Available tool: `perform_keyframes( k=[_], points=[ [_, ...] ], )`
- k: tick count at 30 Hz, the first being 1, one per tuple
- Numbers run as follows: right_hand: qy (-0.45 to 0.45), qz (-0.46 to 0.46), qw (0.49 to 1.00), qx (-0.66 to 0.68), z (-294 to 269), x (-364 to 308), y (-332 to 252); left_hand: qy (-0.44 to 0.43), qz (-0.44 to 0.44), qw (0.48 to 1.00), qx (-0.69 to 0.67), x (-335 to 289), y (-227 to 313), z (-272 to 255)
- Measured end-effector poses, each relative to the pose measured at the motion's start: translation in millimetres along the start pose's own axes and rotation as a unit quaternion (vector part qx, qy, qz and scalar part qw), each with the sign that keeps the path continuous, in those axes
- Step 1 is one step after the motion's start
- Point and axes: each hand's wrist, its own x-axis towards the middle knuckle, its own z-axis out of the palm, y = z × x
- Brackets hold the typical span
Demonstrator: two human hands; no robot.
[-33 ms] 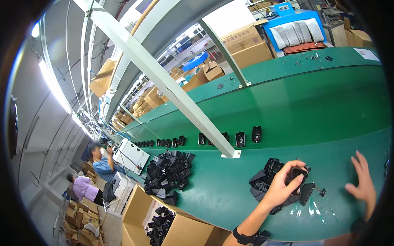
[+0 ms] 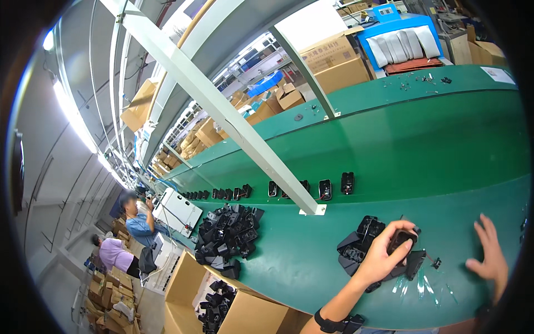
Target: The person assembles small black electronic devices at a green workbench. They pick up a device casing, insert a small circuit board or component, and secure it by hand. The person repeats this process for multiple units, placing the finished items in a row on the table.
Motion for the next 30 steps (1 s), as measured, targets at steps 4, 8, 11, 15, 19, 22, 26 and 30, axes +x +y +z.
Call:
perform_keyframes(
  k=[4,8,11,15,19,22,26,30],
  points=[
    [-0.040,0.027,0.998,0.034,-7,-7,-26,-0.012,0.078,0.989,0.127,2,3,12],
    [-0.067,-0.092,0.993,-0.017,22,-8,-39,-0.046,0.088,0.984,0.145,2,5,21],
    [-0.069,-0.145,0.986,-0.045,43,2,-48,-0.064,0.069,0.987,0.134,1,5,25],
    [0.003,-0.221,0.974,-0.041,53,8,-53,-0.086,0.043,0.986,0.136,5,5,27],
    [0.013,-0.245,0.969,0.005,59,1,-43,-0.105,0.041,0.985,0.133,11,3,35],
    [0.027,-0.230,0.971,0.056,57,2,-64,-0.113,0.027,0.986,0.122,15,-2,38],
    [0.023,-0.291,0.956,-0.011,54,11,-63,-0.114,0.037,0.983,0.142,19,-7,41],
    [0.050,-0.229,0.971,0.055,69,1,-48,-0.106,0.046,0.982,0.152,14,-10,37]
  ],
)
